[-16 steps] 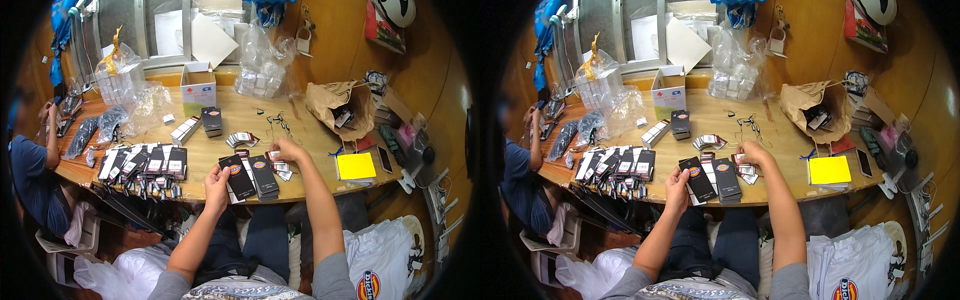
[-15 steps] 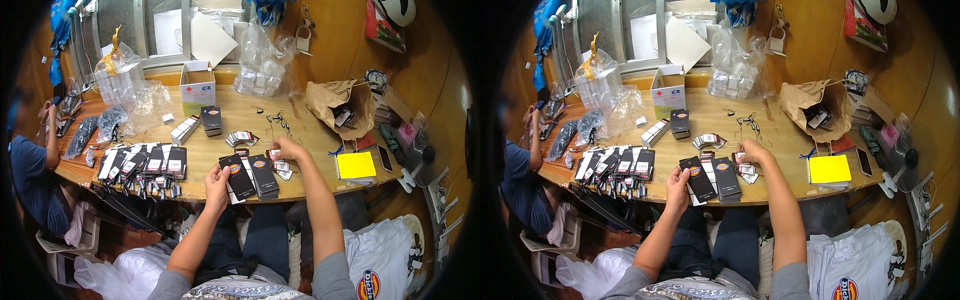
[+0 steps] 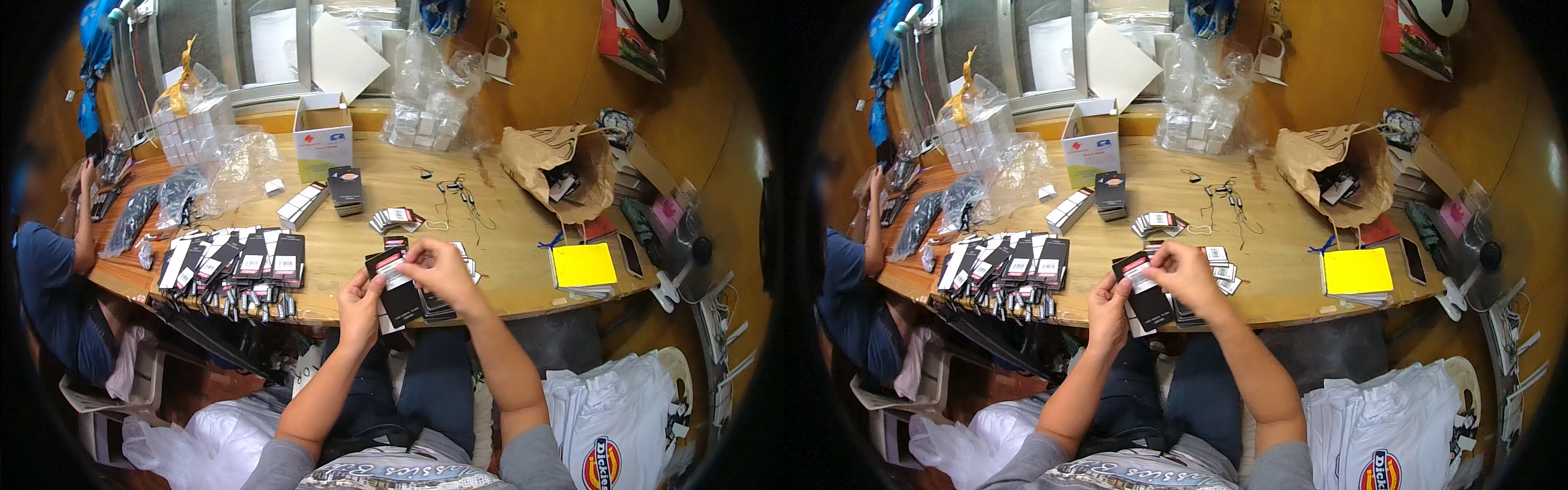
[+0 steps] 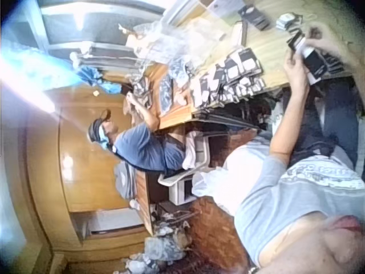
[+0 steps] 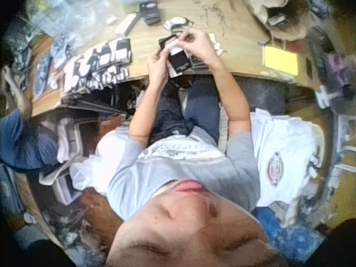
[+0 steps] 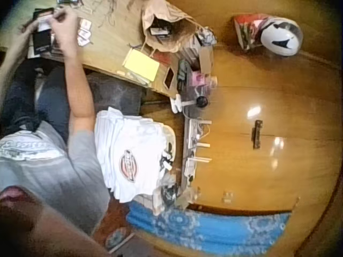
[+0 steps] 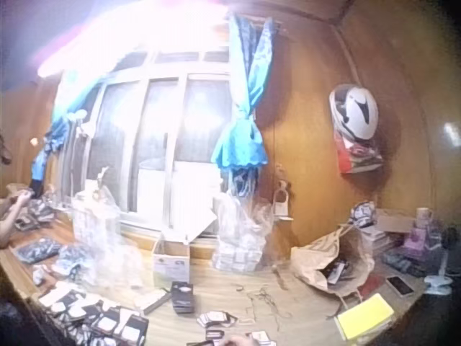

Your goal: The person sits cross-legged at a table and repeatedly picks up small black tags and white labels. They attach the labels to the tags by hand and place the finished items into a pile on the table.

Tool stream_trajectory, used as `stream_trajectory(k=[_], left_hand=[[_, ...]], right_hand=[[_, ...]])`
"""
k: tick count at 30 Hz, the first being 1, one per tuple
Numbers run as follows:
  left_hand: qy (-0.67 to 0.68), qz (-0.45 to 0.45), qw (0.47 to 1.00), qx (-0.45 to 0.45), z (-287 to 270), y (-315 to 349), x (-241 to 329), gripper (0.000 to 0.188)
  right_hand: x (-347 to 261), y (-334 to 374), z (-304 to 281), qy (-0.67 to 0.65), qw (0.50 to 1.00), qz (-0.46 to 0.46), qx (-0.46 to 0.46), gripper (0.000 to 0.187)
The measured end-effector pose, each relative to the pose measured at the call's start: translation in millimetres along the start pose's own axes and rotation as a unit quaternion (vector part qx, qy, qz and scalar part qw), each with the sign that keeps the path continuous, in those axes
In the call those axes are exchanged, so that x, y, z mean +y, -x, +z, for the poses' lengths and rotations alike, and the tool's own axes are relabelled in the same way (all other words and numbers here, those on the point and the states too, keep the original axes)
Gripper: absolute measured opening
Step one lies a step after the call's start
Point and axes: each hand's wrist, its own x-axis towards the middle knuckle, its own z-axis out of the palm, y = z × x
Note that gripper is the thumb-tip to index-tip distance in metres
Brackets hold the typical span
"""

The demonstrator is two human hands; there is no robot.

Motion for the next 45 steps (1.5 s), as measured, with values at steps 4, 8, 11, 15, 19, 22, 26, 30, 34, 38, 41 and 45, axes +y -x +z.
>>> stream_trajectory(k=[4,8,11,15,19,22,26,30,34,38,41,45], left_hand=[[-0.015,0.010,0.999,0.028,-7,-4,2,0.020],[0.038,0.018,0.998,0.043,-20,-16,-1,0.016],[0.063,0.008,0.997,0.050,-21,-20,-1,0.016],[0.066,0.008,0.996,0.052,-22,-18,1,0.016],[0.061,0.009,0.997,0.051,-23,-17,0,0.016],[0.067,0.011,0.997,0.049,-24,-16,1,0.016],[0.059,0.020,0.997,0.043,-23,-18,-2,0.016],[0.046,0.010,0.998,0.044,-23,-20,-2,0.016],[0.045,0.001,0.998,0.051,-21,-18,0,0.014],[0.050,0.006,0.997,0.051,-25,-16,1,0.013],[0.043,0.014,0.998,0.048,-25,-16,2,0.014],[0.062,0.012,0.997,0.047,-20,-17,1,0.015]], right_hand=[[11,-2,4,0.005,1.000,-0.011,-0.010,0.012],[63,-27,-70,0.343,0.921,-0.094,0.159,0.017],[97,-12,-104,0.386,0.912,-0.095,0.100,0.026],[102,23,-113,0.383,0.919,-0.085,0.041,0.029],[93,66,-120,0.381,0.919,-0.084,0.053,0.029],[72,83,-114,0.303,0.950,-0.045,0.066,0.029],[76,73,-126,0.315,0.929,-0.051,0.190,0.021],[92,7,-133,0.304,0.921,0.053,0.238,0.017],[104,-44,-121,0.384,0.876,0.142,0.256,0.022],[108,-48,-116,0.394,0.880,0.151,0.220,0.018],[101,-23,-134,0.369,0.903,0.151,0.162,0.017],[92,18,-165,0.390,0.904,0.121,0.122,0.018]])
